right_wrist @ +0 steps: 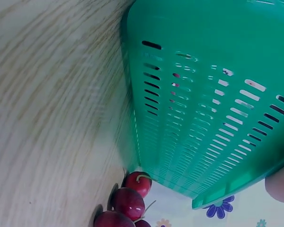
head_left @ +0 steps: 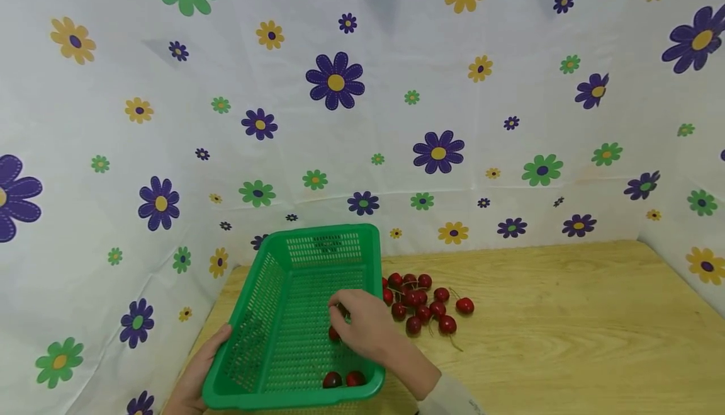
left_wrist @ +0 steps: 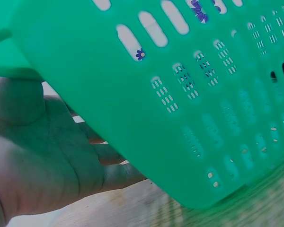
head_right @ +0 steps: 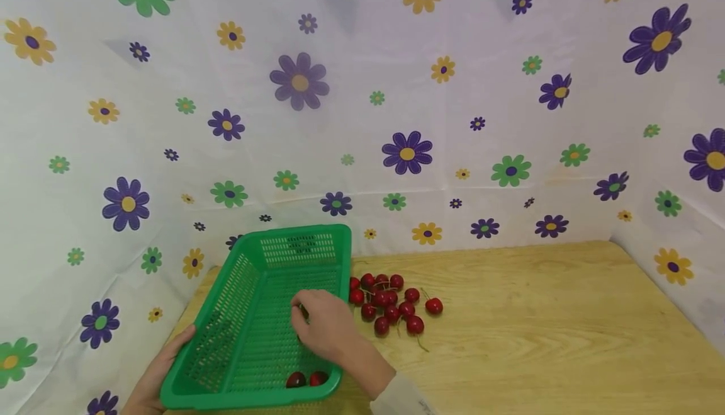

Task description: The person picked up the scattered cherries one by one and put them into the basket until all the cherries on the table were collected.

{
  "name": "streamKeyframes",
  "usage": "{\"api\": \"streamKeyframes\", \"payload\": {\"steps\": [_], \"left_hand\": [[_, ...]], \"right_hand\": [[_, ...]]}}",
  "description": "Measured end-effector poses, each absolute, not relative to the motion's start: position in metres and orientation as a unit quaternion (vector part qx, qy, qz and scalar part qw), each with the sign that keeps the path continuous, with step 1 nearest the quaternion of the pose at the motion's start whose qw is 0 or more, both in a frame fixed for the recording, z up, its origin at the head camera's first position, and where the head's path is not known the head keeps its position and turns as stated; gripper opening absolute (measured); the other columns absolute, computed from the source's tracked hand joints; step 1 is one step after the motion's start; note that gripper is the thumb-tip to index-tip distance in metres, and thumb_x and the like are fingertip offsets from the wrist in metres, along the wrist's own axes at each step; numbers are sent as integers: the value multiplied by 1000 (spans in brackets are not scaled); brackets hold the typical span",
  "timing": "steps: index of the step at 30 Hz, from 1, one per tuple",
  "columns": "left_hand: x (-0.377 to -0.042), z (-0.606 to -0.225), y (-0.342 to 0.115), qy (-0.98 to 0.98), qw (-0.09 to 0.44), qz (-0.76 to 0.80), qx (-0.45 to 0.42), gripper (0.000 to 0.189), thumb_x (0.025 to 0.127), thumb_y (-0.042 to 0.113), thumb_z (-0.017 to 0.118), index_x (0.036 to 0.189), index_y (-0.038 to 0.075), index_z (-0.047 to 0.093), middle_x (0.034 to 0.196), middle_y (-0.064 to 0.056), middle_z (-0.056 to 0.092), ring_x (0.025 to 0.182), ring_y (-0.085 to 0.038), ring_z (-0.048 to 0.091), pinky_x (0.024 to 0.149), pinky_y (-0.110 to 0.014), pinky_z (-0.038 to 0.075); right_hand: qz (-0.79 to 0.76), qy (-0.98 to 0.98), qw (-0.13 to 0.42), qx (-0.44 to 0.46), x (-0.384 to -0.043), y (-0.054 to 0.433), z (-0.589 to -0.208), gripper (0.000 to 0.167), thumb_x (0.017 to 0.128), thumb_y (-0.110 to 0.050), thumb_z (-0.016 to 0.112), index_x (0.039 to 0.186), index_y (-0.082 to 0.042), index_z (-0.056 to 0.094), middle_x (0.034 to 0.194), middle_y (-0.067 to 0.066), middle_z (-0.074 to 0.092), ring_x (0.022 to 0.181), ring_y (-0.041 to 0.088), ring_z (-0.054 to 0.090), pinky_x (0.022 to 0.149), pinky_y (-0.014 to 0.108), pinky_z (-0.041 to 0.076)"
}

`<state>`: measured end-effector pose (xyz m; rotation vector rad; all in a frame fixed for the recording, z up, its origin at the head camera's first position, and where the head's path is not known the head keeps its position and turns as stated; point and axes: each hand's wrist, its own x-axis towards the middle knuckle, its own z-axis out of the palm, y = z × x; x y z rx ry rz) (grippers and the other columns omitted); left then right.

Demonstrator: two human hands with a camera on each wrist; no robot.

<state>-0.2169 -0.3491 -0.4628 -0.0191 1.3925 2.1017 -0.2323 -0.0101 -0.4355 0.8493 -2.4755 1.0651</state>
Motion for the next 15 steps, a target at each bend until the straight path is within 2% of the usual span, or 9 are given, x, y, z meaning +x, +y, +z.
{"api": "streamKeyframes", "payload": {"steps": [7, 12, 15], "left_hand": [[-216, -467, -348, 529, 301, 793, 27, 39, 108, 46, 25, 123, 33, 58, 112, 1, 63, 99, -15, 65, 89, -33, 55], [-216, -466, -348, 558, 282, 780, 12, 35, 108, 48, 27, 122, 35, 57, 110, 2, 61, 96, -14, 63, 87, -33, 55], [-216, -465, -349, 575, 273, 771, -4, 33, 107, 49, 29, 121, 36, 56, 111, 2, 60, 96, -14, 62, 88, -33, 54]], "right_hand": [[413, -839, 218, 279, -223, 2, -446, 14, 95, -8, 60, 104, -13, 70, 101, -1, 70, 88, 9, 63, 74, 23, 54], [407, -827, 263, 287, -214, 11, -452, 14, 90, -1, 65, 99, -12, 69, 97, -1, 66, 91, 13, 60, 75, 25, 53], [381, -836, 261, 296, -209, 15, -453, 16, 88, -2, 69, 99, -13, 67, 97, -1, 63, 94, 15, 58, 76, 26, 53]]}}
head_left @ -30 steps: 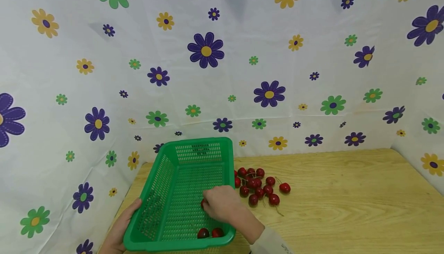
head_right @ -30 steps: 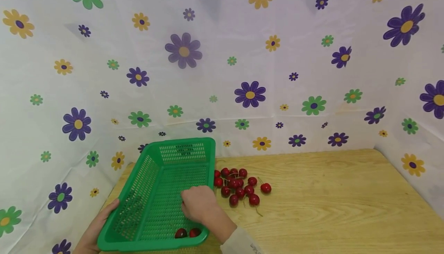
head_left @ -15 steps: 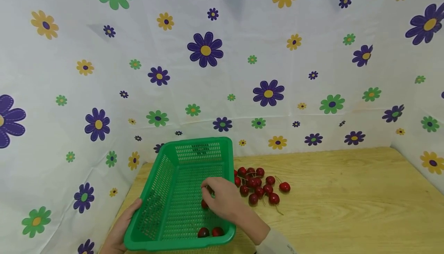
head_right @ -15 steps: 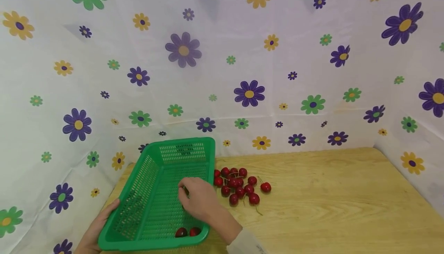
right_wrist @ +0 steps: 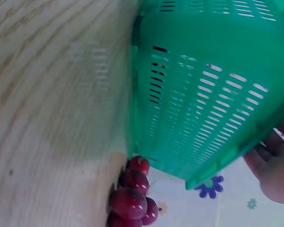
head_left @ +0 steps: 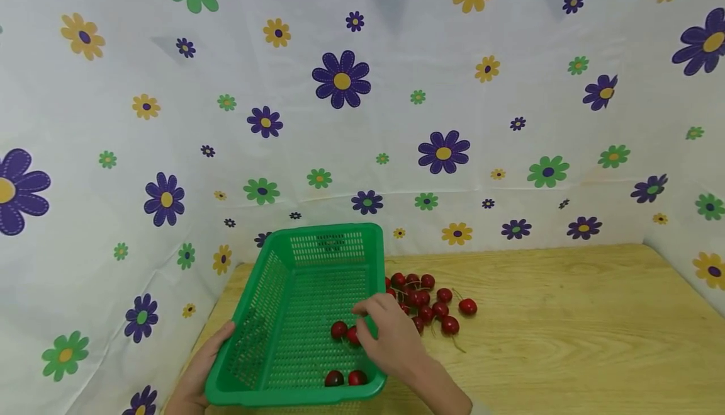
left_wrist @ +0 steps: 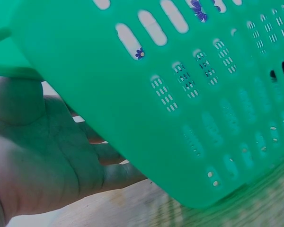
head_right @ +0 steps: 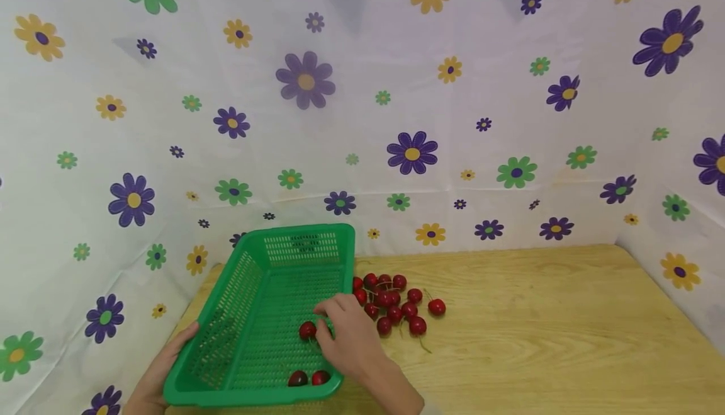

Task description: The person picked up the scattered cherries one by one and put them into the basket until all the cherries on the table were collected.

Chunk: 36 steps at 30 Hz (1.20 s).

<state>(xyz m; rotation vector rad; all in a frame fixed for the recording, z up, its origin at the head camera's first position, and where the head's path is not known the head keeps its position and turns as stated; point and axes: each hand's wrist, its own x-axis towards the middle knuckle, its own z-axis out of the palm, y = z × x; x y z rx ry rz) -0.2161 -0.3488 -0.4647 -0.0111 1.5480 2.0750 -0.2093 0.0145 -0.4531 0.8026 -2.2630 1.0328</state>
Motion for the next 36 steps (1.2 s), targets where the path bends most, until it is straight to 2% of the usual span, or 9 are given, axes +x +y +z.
{"api": "streamKeyframes", "payload": {"steps": [6, 11, 14, 24, 30, 34, 36], "left_hand": [[-215, -464, -350, 565, 280, 776, -11, 33, 107, 51, 28, 121, 37, 55, 112, 1, 61, 97, -15, 63, 89, -34, 55], [-215, -465, -350, 547, 291, 785, 12, 35, 107, 49, 27, 123, 36, 56, 114, 0, 61, 99, -16, 63, 90, -34, 54], [-215, -466, -350, 535, 294, 792, 31, 38, 108, 46, 25, 124, 34, 57, 114, 0, 60, 99, -15, 62, 90, -34, 54], [-216, -466, -348, 523, 295, 799, 43, 38, 109, 44, 24, 128, 33, 55, 117, -1, 60, 102, -16, 62, 91, -34, 53], [-216, -466, -349, 496, 310, 810, 51, 42, 110, 42, 19, 129, 32, 55, 117, -3, 61, 102, -19, 64, 91, -35, 54], [-216, -467, -348, 479, 320, 816, 50, 44, 110, 43, 19, 129, 30, 57, 116, -3, 63, 102, -19, 66, 90, -35, 55], [-215, -467, -348, 481, 318, 816, 46, 43, 110, 43, 20, 128, 30, 57, 116, -3, 63, 102, -18, 66, 91, -35, 55]], "right_hand": [[319, -871, 192, 321, -205, 18, -448, 9, 93, -9, 67, 101, -12, 66, 100, -1, 63, 101, 16, 57, 88, 30, 52], [330, -880, 165, 300, -202, 18, -447, 6, 94, -10, 65, 98, -14, 67, 100, -3, 66, 110, 19, 57, 96, 34, 50], [361, -872, 165, 286, -201, 18, -450, 8, 94, -8, 65, 96, -15, 67, 100, -4, 67, 117, 21, 56, 99, 36, 49], [438, -838, 181, 271, -199, 22, -459, 13, 93, -2, 64, 94, -15, 68, 100, -8, 66, 121, 20, 55, 99, 38, 50], [455, -821, 220, 266, -199, 23, -462, 16, 90, -1, 67, 93, -17, 66, 102, -7, 64, 123, 22, 55, 101, 41, 49], [464, -823, 226, 236, -198, 29, -462, 21, 89, 0, 68, 98, -19, 65, 110, -5, 61, 120, 20, 53, 98, 41, 50], [470, -828, 217, 218, -198, 35, -461, 20, 90, -1, 68, 101, -18, 64, 113, -5, 60, 114, 17, 54, 93, 38, 52]]}}
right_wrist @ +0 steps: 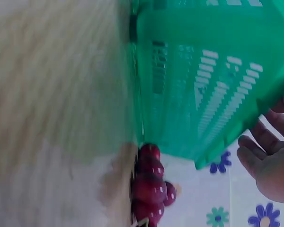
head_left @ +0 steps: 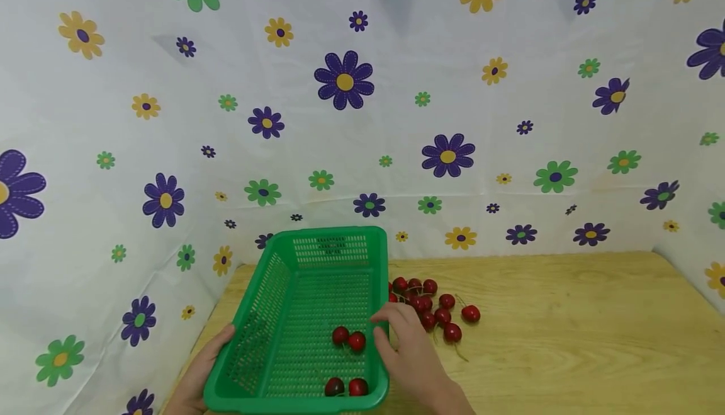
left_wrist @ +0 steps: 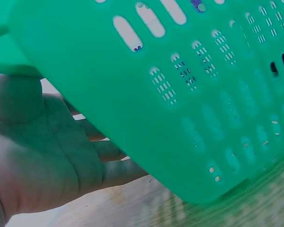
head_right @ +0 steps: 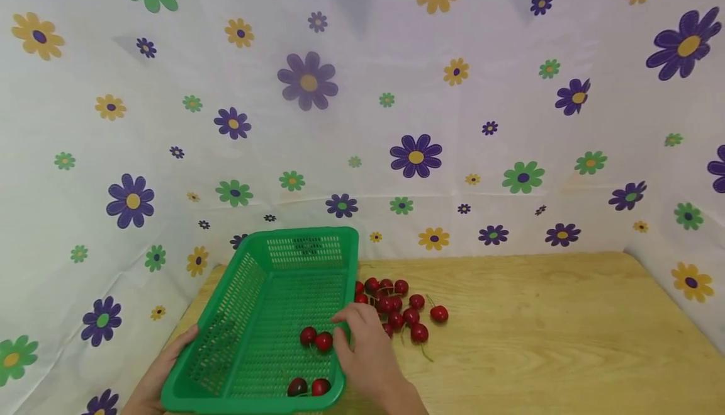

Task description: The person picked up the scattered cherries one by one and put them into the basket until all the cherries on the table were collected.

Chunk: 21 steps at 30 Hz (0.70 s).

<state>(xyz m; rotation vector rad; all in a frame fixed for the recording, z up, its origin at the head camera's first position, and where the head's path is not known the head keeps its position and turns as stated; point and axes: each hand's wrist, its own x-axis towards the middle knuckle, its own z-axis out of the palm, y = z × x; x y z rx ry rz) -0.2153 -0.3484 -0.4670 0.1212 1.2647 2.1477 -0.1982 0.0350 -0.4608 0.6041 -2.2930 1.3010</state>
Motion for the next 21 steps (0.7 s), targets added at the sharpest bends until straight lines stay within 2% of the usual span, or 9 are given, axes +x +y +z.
{"api": "streamKeyframes", "payload": {"steps": [4, 7, 11, 14, 17, 21], "left_hand": [[-214, -465, -348, 515, 295, 805, 21, 35, 109, 45, 27, 128, 34, 55, 116, -1, 61, 101, -17, 65, 90, -35, 55], [-214, -463, -345, 564, 264, 782, -14, 31, 107, 48, 33, 133, 35, 45, 119, 1, 59, 102, -17, 62, 91, -36, 54], [-217, -462, -343, 616, 228, 752, -54, 53, 106, 50, 35, 152, 28, 19, 124, 1, 55, 106, -18, 58, 94, -40, 52], [-219, -461, -343, 629, 220, 743, -65, 68, 106, 50, 35, 159, 20, 3, 126, 1, 54, 108, -20, 57, 95, -43, 51], [-219, -460, -343, 644, 207, 732, -81, 72, 106, 50, 35, 160, 18, 0, 128, 2, 52, 110, -19, 56, 96, -43, 51], [-219, -461, -341, 670, 178, 711, -112, 72, 105, 52, 37, 160, 17, 7, 132, 1, 49, 113, -19, 54, 96, -42, 50]], "right_hand": [[490, -828, 205, 179, -201, 51, -452, 19, 92, 0, 67, 103, -15, 66, 109, -6, 61, 98, 9, 55, 80, 28, 54], [488, -832, 217, 152, -204, 66, -448, 18, 92, 0, 66, 103, -14, 67, 104, -6, 63, 91, 7, 57, 76, 26, 53], [478, -840, 227, 118, -207, 88, -446, 17, 92, 1, 65, 103, -11, 68, 98, -1, 66, 87, 9, 59, 74, 27, 53], [478, -845, 224, 89, -209, 103, -443, 15, 93, 1, 64, 104, -8, 68, 96, 2, 67, 86, 11, 60, 73, 28, 53], [471, -853, 218, 57, -211, 117, -440, 14, 95, 0, 62, 105, -6, 68, 100, 5, 69, 91, 17, 63, 78, 36, 54], [470, -856, 212, 26, -212, 133, -437, 14, 96, -1, 59, 108, -1, 67, 105, 11, 69, 100, 26, 63, 85, 46, 53]]}}
